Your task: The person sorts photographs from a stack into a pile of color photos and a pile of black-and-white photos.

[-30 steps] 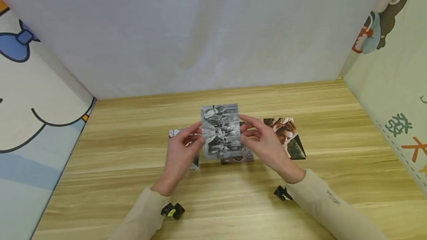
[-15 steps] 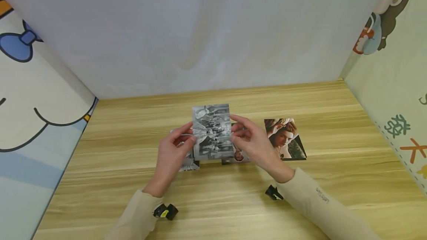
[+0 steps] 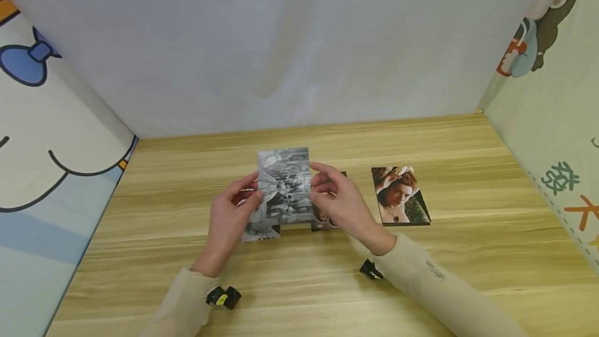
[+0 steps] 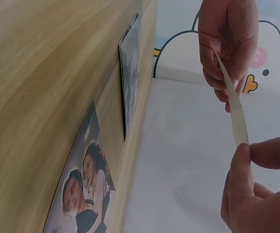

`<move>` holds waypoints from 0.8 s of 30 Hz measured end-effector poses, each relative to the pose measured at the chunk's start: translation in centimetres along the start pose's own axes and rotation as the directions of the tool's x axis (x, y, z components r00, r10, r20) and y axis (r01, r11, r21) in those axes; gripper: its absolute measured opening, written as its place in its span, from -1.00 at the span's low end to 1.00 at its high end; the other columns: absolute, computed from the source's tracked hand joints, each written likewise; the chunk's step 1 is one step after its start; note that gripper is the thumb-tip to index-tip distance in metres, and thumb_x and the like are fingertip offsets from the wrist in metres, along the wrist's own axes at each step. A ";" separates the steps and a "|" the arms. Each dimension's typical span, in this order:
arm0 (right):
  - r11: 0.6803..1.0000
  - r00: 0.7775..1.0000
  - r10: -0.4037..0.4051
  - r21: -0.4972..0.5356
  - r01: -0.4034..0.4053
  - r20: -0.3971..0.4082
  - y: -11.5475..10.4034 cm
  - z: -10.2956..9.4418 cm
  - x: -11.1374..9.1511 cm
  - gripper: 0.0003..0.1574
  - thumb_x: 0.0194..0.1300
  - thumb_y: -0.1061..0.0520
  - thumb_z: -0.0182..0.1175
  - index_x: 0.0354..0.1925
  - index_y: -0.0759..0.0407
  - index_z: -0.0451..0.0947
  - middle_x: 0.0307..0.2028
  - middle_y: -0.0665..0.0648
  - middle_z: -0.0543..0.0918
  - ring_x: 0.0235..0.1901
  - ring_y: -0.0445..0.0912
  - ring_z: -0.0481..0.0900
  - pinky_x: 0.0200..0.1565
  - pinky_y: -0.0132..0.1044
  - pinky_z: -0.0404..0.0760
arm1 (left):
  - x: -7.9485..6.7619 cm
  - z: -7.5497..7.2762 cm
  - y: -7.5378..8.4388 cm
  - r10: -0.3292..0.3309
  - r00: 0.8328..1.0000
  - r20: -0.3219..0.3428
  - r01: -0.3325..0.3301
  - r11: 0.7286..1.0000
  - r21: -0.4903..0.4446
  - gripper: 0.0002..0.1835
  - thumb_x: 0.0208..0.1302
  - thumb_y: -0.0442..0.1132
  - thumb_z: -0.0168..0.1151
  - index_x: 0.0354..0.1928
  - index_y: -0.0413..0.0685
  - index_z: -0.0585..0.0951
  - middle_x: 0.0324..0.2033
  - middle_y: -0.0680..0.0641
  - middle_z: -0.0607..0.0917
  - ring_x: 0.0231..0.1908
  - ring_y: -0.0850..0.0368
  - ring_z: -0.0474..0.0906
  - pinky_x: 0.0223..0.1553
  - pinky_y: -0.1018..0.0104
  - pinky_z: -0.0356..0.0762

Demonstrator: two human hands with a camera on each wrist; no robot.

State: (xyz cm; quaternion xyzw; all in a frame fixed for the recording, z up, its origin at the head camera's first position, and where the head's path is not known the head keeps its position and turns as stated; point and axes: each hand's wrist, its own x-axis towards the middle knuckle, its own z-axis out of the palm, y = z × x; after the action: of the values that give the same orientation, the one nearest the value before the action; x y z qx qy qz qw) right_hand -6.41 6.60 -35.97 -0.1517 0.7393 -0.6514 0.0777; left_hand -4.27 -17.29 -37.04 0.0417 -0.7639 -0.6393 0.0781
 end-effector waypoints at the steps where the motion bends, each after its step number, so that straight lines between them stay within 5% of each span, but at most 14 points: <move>1: 1.000 1.000 0.000 0.000 0.000 0.001 0.0 0.1 0.1 -0.26 0.39 0.36 0.21 0.49 0.21 0.34 0.03 0.27 0.56 -0.01 0.09 0.63 0.05 -0.15 0.69 | 0.0 -0.1 0.0 0.001 1.000 -0.005 -0.001 1.000 0.003 -0.55 0.31 -0.50 0.33 0.25 -0.27 0.64 -0.02 -0.29 0.68 -0.15 0.29 0.65 -0.09 0.50 0.67; 13: 0.998 1.000 0.018 -0.056 -0.017 0.025 0.7 1.6 0.9 -0.24 0.41 0.33 0.21 0.51 0.20 0.30 0.02 0.21 0.57 -0.05 0.04 0.63 0.07 -0.08 0.66 | 0.2 -1.4 -0.7 -0.042 0.999 -0.025 0.043 0.998 0.038 -0.55 0.35 -0.42 0.34 0.28 -0.20 0.64 -0.02 -0.25 0.66 -0.12 0.24 0.63 -0.08 0.53 0.63; 24: 0.993 0.999 0.023 -0.115 -0.017 0.046 1.1 2.6 1.4 -0.20 0.43 0.30 0.19 0.56 0.15 0.24 0.01 0.15 0.58 -0.03 -0.02 0.64 0.08 -0.10 0.67 | 0.3 -2.1 -1.4 -0.046 0.998 -0.033 0.048 0.997 0.061 -0.56 0.35 -0.46 0.32 0.26 -0.26 0.64 -0.03 -0.28 0.66 -0.22 0.38 0.61 -0.12 0.60 0.59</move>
State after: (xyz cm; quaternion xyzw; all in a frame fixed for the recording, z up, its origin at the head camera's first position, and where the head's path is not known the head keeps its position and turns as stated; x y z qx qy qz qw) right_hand -7.06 3.85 -37.30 -0.1639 0.7748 -0.6035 0.0928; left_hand -4.23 -19.63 -38.03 0.0719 -0.7808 -0.6162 0.0738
